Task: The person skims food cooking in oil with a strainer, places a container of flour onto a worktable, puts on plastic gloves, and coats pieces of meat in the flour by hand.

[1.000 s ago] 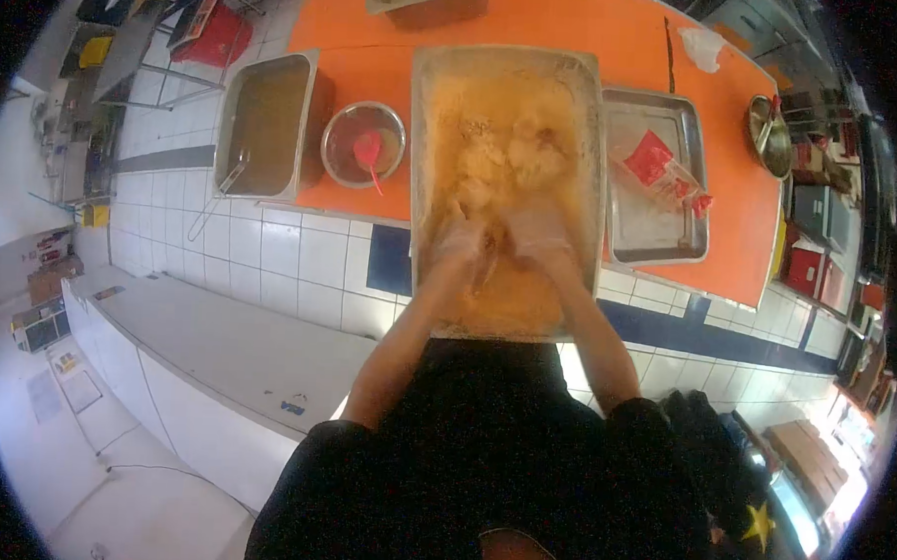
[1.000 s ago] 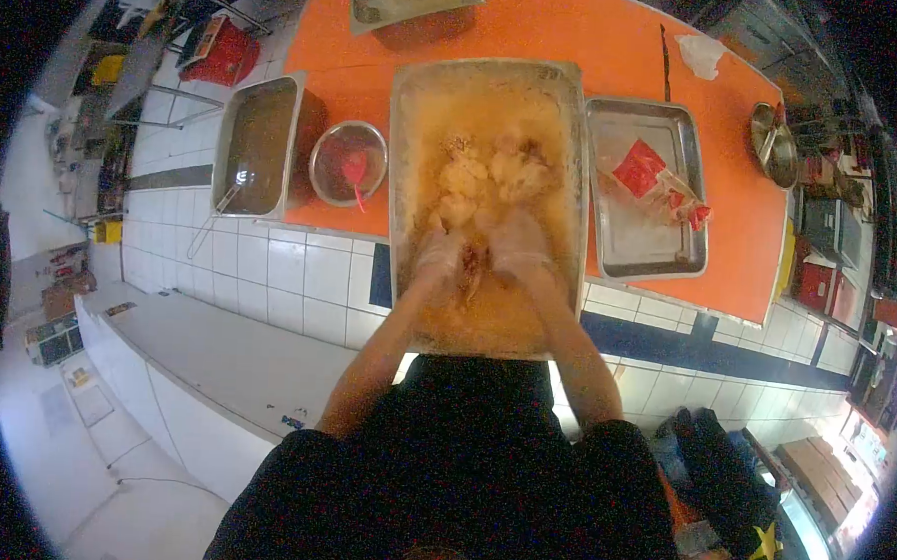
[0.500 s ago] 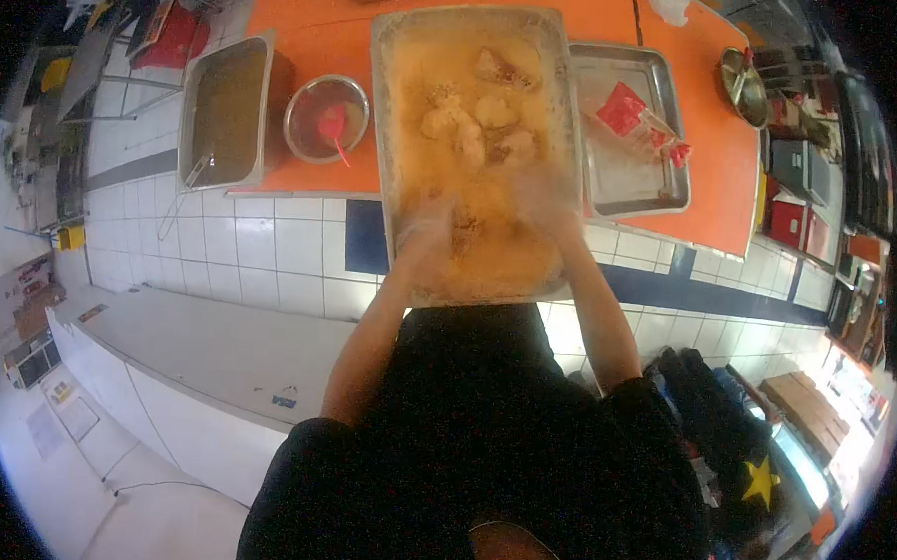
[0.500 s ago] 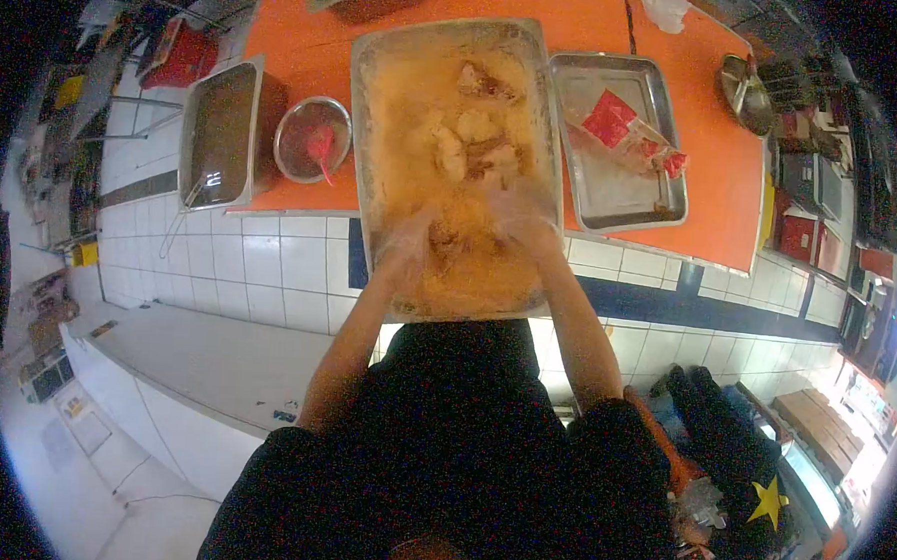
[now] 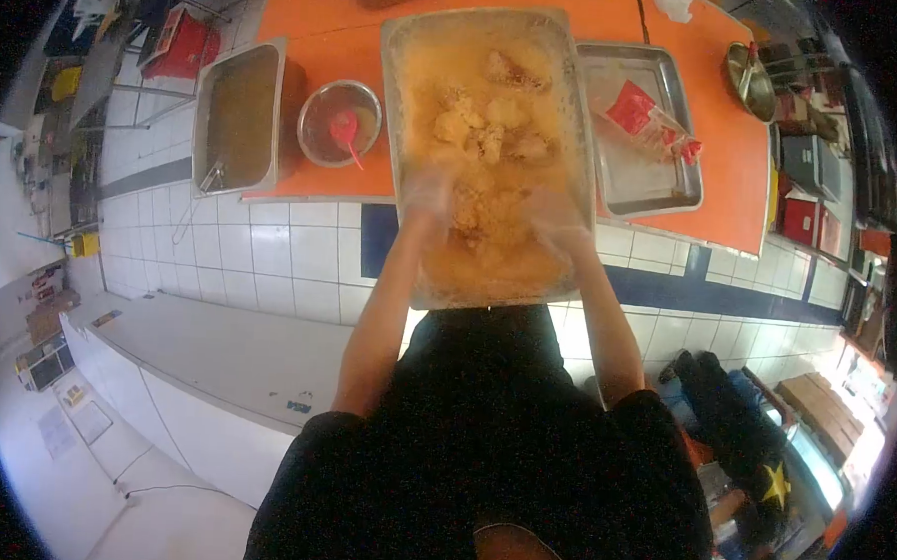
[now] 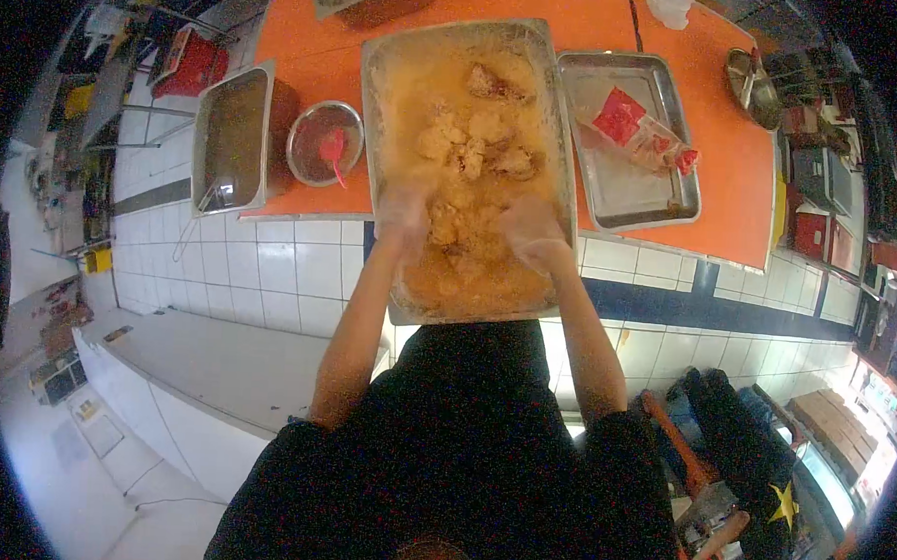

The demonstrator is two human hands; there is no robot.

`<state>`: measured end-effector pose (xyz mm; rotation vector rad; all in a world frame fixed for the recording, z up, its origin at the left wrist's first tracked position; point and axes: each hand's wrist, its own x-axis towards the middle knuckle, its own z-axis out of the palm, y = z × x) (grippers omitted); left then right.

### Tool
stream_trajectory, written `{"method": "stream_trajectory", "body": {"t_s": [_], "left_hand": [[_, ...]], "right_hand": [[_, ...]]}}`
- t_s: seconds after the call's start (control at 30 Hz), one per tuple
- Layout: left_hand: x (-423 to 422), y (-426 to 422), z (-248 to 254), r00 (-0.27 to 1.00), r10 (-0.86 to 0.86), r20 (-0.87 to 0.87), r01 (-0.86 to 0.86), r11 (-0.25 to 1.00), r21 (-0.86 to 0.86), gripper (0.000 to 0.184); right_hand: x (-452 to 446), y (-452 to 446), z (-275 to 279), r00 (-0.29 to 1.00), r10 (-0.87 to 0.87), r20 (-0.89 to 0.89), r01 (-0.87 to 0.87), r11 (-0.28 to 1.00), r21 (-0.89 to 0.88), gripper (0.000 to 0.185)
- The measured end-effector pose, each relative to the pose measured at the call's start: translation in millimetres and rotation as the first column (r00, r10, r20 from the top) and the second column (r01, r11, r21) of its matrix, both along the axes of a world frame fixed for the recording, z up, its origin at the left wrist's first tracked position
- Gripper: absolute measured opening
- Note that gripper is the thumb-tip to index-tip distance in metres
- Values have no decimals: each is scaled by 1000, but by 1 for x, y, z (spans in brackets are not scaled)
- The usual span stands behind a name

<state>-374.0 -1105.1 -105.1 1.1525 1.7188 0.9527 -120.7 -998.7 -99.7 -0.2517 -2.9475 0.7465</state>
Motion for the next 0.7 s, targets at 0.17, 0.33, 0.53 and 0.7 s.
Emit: {"method": "stream_trajectory", "body": {"t_s": [0.17,0.33,0.53,0.7], "left_hand": [[5,69,37,960,-27,-277,-116,867,-485,38],[26,41,31,804,-315,-504,43,876,-480,37],[10,0,35,535,-649,-541,320,748,-581,46],[35,-48,52,775,-258,-577,149,962,-229,45]], "right_hand": [[-59,-12,-51,790,-556,258,590,804,-76,33],[-94,10,-55,846,-527,75,528,813,-243,41],[-41,-13,-37,891,-310,333,351,934,-69,32],[-2,-32,69,919,-353,176,318,927,198,32]]}}
